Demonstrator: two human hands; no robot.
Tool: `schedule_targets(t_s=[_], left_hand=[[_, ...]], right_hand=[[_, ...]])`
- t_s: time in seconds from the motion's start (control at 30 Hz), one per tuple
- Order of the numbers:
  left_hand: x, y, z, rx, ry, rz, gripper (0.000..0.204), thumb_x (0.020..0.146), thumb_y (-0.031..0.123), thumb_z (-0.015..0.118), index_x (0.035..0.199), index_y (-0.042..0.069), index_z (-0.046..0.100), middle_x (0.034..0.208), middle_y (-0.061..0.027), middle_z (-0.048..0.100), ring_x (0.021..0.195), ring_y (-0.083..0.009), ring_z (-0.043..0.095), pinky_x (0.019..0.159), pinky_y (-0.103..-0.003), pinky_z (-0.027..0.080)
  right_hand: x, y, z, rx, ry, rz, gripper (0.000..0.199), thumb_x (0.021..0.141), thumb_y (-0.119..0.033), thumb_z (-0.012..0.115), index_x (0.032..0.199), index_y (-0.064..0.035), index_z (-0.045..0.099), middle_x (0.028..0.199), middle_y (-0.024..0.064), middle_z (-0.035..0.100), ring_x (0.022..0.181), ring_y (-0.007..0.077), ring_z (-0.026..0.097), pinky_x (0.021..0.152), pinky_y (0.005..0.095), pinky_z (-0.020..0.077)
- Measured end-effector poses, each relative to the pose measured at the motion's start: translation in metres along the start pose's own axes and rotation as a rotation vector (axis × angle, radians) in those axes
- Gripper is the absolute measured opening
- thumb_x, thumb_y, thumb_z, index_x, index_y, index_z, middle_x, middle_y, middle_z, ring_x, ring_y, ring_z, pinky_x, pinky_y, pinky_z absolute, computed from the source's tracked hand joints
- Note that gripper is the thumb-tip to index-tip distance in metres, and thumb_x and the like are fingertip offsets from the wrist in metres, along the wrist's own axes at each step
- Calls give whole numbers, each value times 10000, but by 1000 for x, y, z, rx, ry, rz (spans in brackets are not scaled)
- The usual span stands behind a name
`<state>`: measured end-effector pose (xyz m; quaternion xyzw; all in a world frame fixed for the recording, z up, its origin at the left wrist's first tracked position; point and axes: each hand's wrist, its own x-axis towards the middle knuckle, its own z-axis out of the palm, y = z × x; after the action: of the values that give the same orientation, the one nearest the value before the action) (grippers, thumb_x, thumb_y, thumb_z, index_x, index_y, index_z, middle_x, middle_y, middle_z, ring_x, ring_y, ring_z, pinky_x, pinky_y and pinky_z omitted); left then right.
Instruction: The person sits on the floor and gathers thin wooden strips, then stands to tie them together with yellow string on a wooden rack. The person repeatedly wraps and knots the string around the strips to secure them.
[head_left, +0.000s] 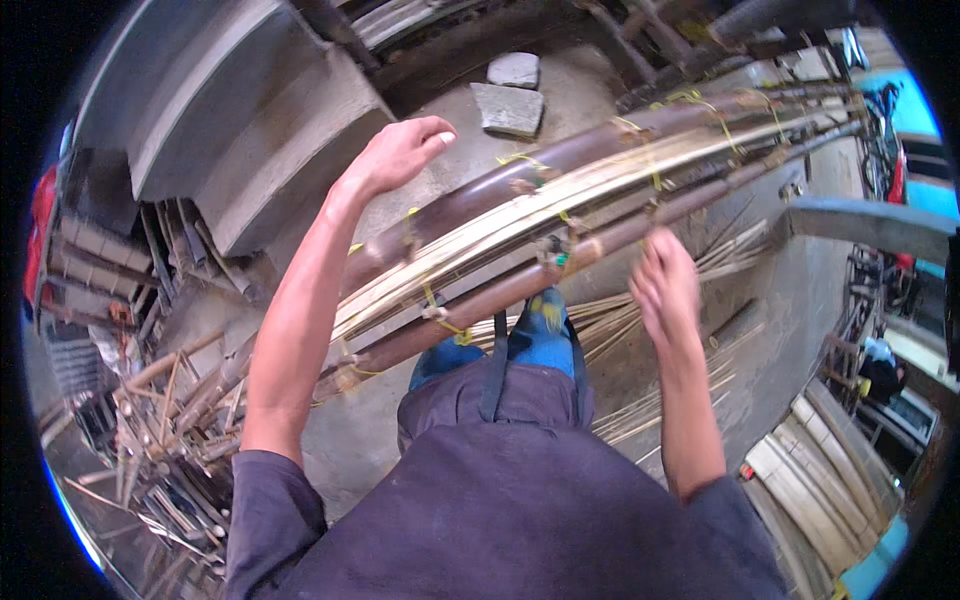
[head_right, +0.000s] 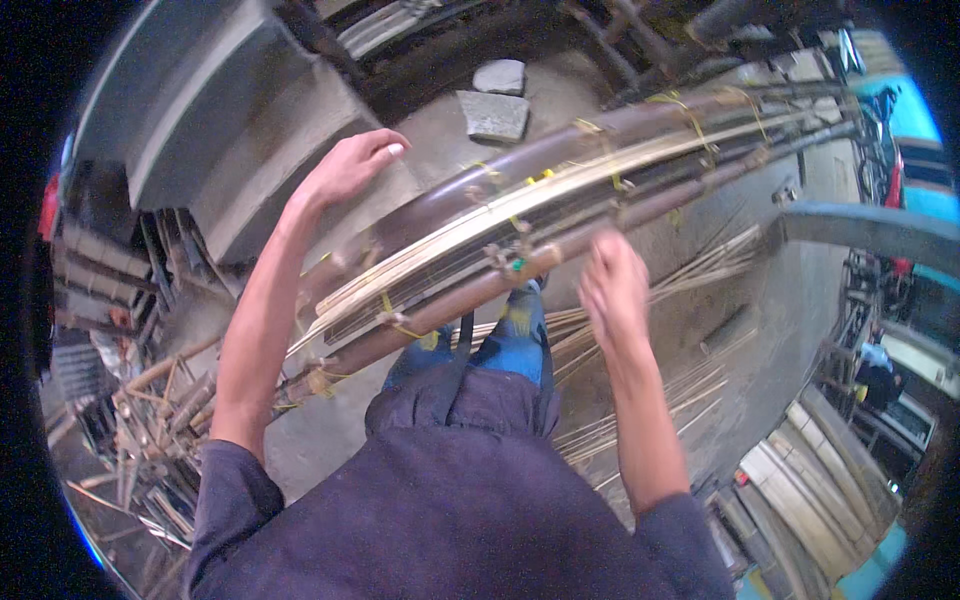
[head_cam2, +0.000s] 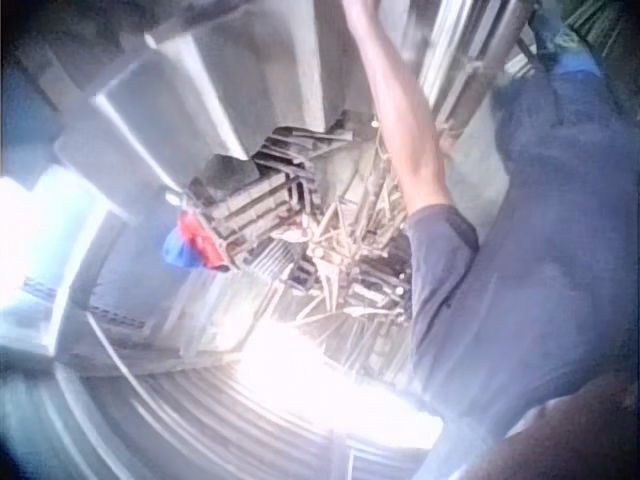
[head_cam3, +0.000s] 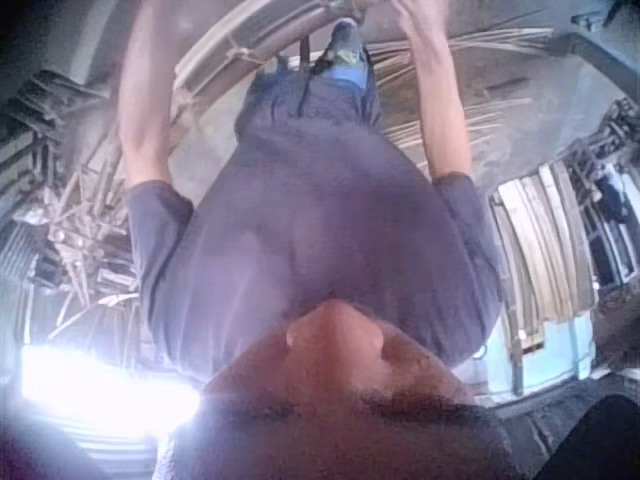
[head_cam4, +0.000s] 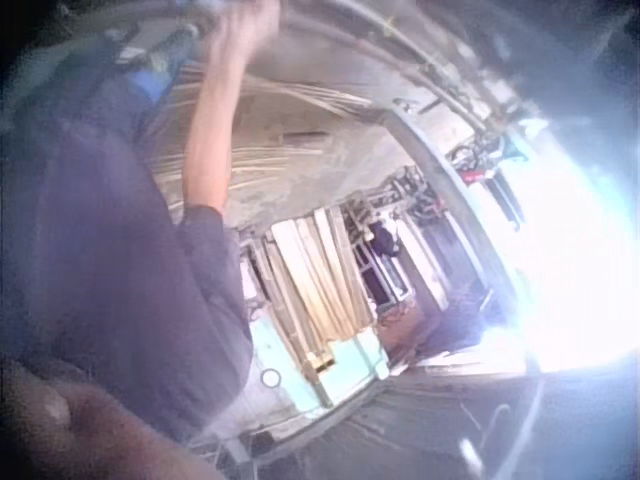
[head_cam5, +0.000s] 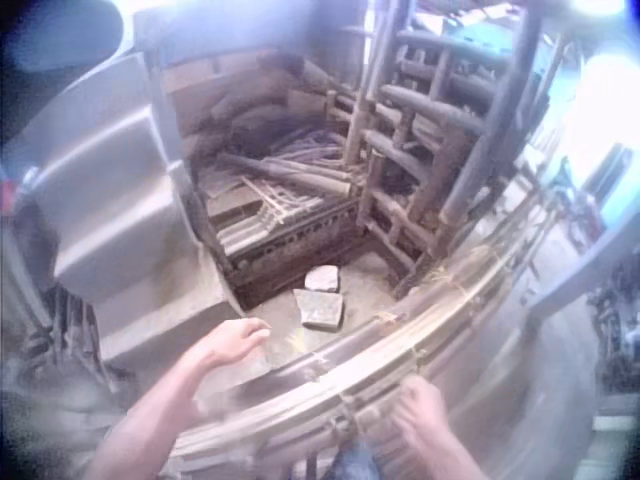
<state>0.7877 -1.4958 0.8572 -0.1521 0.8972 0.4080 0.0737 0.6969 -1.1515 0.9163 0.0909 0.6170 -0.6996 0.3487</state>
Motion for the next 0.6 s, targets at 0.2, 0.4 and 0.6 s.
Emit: schedule_targets(t_s=[0.2,0.4,0.6], left_hand=[[-88,27,25,282,-154,250,298,906,326,542,1016,76,661,1018,-87,655,1043,-265,584,853,-390,473],[-122,23,-40,520,158,517,197,866,296,580,811,122,653,817,-32,640,848,-219,606,715,-381,479],[-160,7,-45,35,549,20,325,918,390,529,978,93,648,885,-90,640,884,-291,628,751,-399,508]], right_hand=[[-189,-35,131,-659,-1324,-724,158,848,-251,565,771,-114,564,661,20,496,600,149,512,544,247,383],[-144,92,74,-1012,-882,-182,255,860,-194,633,1057,-36,597,773,57,562,680,149,565,625,289,462],[-62,225,78,-370,-392,600,309,895,-132,580,1192,-55,546,679,9,508,598,105,494,526,285,435]])
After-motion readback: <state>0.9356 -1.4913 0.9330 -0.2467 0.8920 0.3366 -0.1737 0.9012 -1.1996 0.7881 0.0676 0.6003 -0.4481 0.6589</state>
